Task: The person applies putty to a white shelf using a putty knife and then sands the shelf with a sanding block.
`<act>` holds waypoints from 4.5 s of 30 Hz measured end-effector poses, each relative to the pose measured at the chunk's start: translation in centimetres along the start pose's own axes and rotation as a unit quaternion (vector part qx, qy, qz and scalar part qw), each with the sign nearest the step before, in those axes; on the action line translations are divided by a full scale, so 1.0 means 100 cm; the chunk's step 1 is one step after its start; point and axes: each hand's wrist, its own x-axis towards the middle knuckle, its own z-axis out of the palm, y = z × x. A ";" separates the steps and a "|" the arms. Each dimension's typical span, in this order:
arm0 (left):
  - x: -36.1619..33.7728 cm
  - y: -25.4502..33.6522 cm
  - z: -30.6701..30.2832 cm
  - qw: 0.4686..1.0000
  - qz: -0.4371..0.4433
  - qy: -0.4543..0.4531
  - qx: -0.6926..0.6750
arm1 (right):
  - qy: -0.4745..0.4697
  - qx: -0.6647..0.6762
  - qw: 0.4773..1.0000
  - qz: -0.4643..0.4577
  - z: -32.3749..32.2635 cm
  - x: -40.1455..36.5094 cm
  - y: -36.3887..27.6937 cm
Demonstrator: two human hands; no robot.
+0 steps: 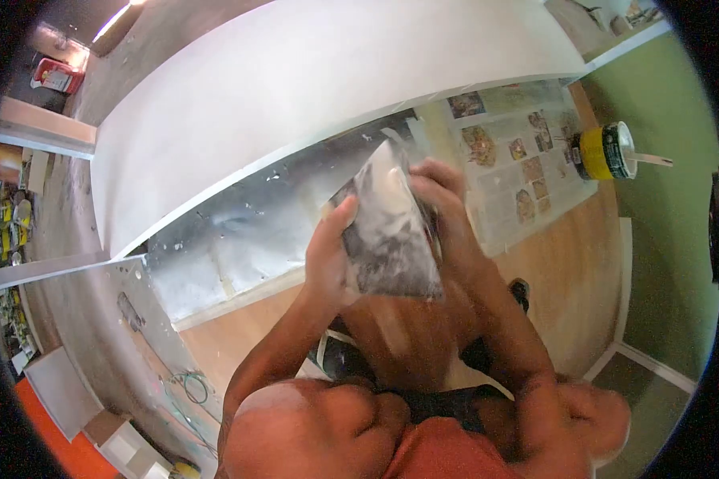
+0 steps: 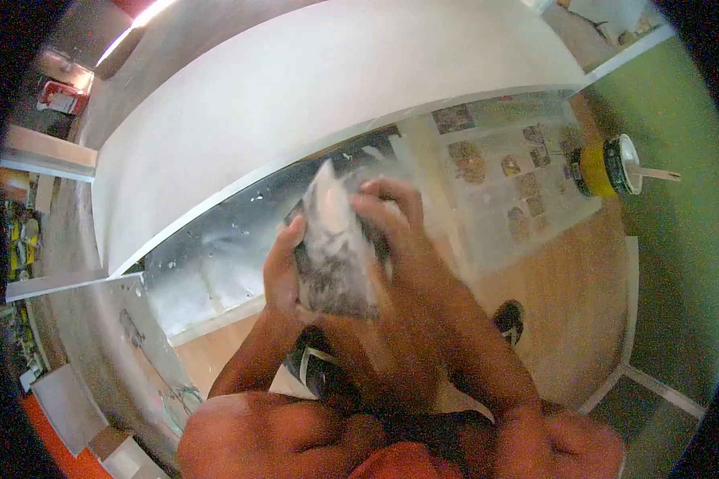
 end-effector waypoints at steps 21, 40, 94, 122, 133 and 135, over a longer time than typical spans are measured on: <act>-0.019 0.066 -0.038 0.430 0.330 -0.089 0.836 | 0.073 0.425 0.833 0.348 -0.038 0.010 -0.030; -0.108 0.011 -0.144 0.943 0.114 0.234 0.210 | 0.368 -0.149 0.918 0.009 -0.079 0.138 0.147; -0.049 0.016 -0.081 0.964 0.136 0.067 0.220 | 0.294 -0.347 0.887 -0.080 -0.110 0.080 0.183; -0.160 0.058 -0.201 0.913 0.382 0.143 0.022 | 0.276 -0.082 0.956 -0.055 0.254 0.041 0.103; -0.106 0.058 -0.186 0.928 0.288 0.219 0.087 | -0.040 0.075 0.991 -0.106 0.178 -0.003 0.073; -0.081 0.048 -0.164 0.949 0.269 0.161 0.018 | -0.090 0.094 0.982 -0.135 0.150 -0.011 0.061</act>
